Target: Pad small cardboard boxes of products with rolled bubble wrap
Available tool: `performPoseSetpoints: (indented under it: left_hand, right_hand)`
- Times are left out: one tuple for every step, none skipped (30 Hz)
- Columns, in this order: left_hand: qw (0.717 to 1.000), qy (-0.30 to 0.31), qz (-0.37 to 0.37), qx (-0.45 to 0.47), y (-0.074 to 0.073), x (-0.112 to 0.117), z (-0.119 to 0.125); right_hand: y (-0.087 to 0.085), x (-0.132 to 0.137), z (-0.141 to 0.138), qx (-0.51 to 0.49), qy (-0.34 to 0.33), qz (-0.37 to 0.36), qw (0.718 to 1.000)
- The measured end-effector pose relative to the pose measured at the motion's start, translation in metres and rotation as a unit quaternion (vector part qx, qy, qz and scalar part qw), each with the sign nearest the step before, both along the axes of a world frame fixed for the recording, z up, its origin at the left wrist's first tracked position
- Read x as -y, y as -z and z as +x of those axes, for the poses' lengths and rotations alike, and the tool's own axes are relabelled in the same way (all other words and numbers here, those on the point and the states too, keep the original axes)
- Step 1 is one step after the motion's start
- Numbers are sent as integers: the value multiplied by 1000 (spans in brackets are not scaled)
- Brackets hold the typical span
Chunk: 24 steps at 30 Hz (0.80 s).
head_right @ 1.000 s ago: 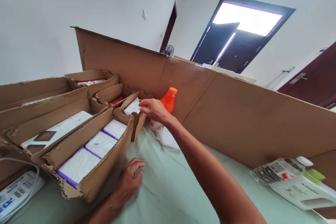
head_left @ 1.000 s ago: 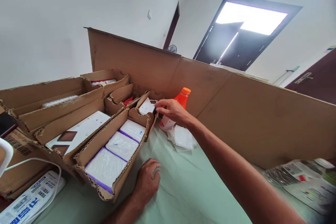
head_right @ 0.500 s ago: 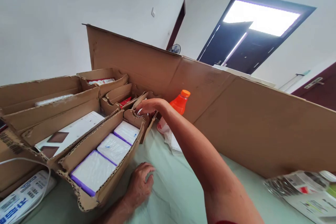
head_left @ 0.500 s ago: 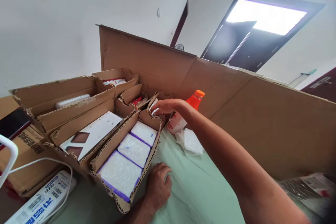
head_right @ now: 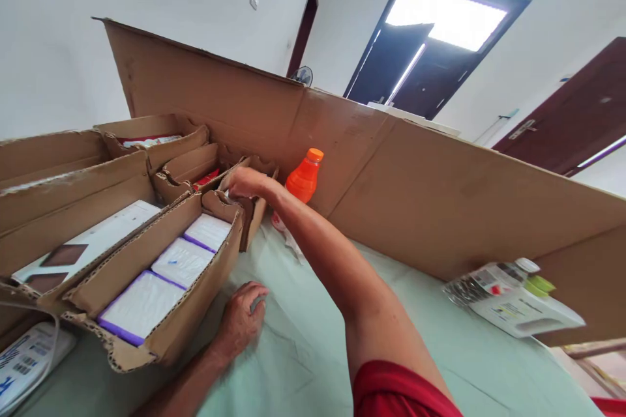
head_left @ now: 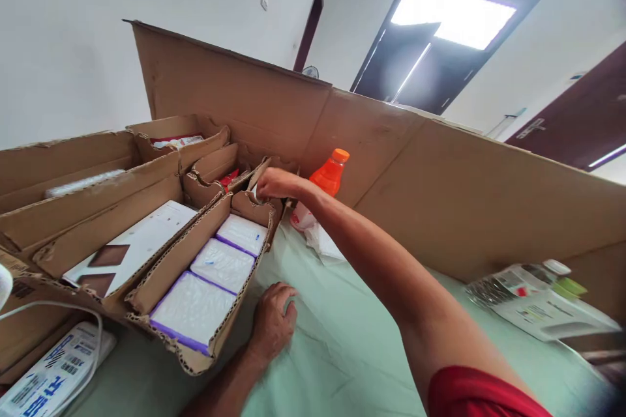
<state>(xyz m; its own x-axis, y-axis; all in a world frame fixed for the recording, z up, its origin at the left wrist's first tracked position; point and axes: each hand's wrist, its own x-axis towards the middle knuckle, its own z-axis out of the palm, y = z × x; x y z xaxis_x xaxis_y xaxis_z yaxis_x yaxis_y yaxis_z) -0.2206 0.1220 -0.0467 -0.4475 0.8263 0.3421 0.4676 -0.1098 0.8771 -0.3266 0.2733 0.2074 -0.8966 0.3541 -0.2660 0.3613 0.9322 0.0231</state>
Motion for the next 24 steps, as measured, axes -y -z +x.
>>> performPoseSetpoints:
  left_hand:
    - [1000,1,0,0,0,1,0]
    - [1000,0,1,0,-1,1,0]
    - [1000,-1,2,0,-1,1,0]
    - [1000,-2,3,1,-1,2,1]
    - [1000,-2,5,1,-1,2,1]
    - [1000,-3,7,2,-1,3,1]
    - [1000,-4,8,2,-1,3,1]
    - [1000,-4,9,3,-1,3,1]
    - [1000,-3,9,2,-1,4,2]
    - [1000,-2,10,1,0,4,1]
    - [1000,-1,10,0,0,5,1]
    - [1000,1,11,-2,1,5,1]
    - [1000,3,12,-3,1,6,1]
    - [1000,5,12,-4,1,6,1]
    - [1000,6,11,-4,2,6,1]
    - [1000,7,11,-5,3,6,0]
    - [1000,7,10,-5,3,6,0]
    - [1000,6,10,-6,3,6,1]
    - [1000,4,9,-7,4,5,1]
    - [1000,2,8,-8,4,5,1]
    - [1000,1,7,-10,3,5,1]
    - [1000,1,6,-11,3,5,2]
    - [1000,0,5,-13,2,4,2]
    - [1000,0,5,-14,1,4,3]
  right_hand:
    - [-9,-2,15,-53,2,-11,999]
    - [-17,-5,33,-113,5,-22,993]
    - [-23,-9,54,-186,12,-33,982]
    - [-25,-13,78,-278,25,-43,959]
    - [-24,-17,103,-384,45,-53,921]
    - [-18,-22,129,-494,75,-56,864]
    - [-8,-28,155,-577,120,-37,807]
    - [6,-34,178,-619,173,-4,766]
    - [23,-42,199,-617,233,33,751]
    - [41,-50,217,-585,285,61,757]
    - [59,-58,233,-551,319,70,768]
    - [75,-66,245,-508,346,72,785]
    - [88,-73,254,-471,362,67,802]
    - [99,-80,262,-442,373,62,814]
    - [106,-86,267,-415,383,62,823]
    - [110,-91,269,-392,390,66,831]
    - [113,-95,270,-374,388,70,839]
    - [115,-98,268,-359,379,73,850]
    - [117,-100,264,-344,363,72,863]
    - [119,-101,259,-327,342,65,879]
    - [122,-101,252,-308,319,53,895]
    - [125,-100,245,-288,298,41,909]
    - [127,-99,238,-271,280,30,921]
    - [128,-97,231,-256,267,24,929]
